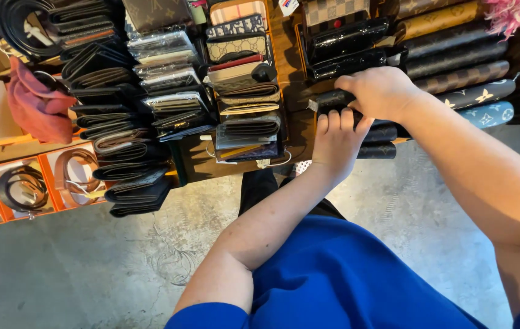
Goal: The person organizes a display of leather goods in a store. They use a pink duster to clean the shelves and then pick up, inspect, and restack various wallets and small pouches. The person also handles a red cloth while moving between different sections of the display.
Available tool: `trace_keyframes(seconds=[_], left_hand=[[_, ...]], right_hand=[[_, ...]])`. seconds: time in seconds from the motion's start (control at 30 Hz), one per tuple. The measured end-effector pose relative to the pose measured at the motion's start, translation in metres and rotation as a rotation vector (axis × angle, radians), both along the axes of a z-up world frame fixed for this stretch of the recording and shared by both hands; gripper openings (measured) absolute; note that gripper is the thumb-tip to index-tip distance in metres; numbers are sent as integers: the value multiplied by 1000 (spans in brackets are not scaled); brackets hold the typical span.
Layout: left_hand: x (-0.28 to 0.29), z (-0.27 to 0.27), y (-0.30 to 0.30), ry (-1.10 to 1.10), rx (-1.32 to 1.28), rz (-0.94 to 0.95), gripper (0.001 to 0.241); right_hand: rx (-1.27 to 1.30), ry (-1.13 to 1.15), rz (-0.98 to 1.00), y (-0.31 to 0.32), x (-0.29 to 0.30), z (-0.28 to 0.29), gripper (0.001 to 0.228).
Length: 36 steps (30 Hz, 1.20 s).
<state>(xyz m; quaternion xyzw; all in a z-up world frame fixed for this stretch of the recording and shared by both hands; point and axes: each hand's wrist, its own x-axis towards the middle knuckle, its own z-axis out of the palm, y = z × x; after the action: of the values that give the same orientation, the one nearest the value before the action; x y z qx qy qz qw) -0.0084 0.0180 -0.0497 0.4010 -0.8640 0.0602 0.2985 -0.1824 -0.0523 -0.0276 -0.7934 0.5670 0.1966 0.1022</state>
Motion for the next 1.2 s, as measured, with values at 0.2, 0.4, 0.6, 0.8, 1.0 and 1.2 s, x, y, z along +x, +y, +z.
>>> trace_keyframes(seconds=[0.2, 0.4, 0.6, 0.8, 1.0, 1.2], left_hand=[[41, 0, 19, 34, 150, -245, 143], [29, -8, 14, 267, -147, -208, 50], [21, -11, 27, 184, -149, -30, 33], [29, -6, 34, -154, 167, -75, 63], [49, 8, 21, 16, 391, -237, 107], [56, 25, -8, -148, 453, -217, 146]], right_hand=[[127, -256, -237, 14, -20, 0, 61], [70, -248, -96, 6, -1, 15, 52], [57, -109, -82, 14, 22, 28, 58], [-253, -173, -41, 18, 25, 26, 47], [-286, -825, -43, 51, 31, 92, 39], [-697, -663, -281, 158, 69, 46, 67]])
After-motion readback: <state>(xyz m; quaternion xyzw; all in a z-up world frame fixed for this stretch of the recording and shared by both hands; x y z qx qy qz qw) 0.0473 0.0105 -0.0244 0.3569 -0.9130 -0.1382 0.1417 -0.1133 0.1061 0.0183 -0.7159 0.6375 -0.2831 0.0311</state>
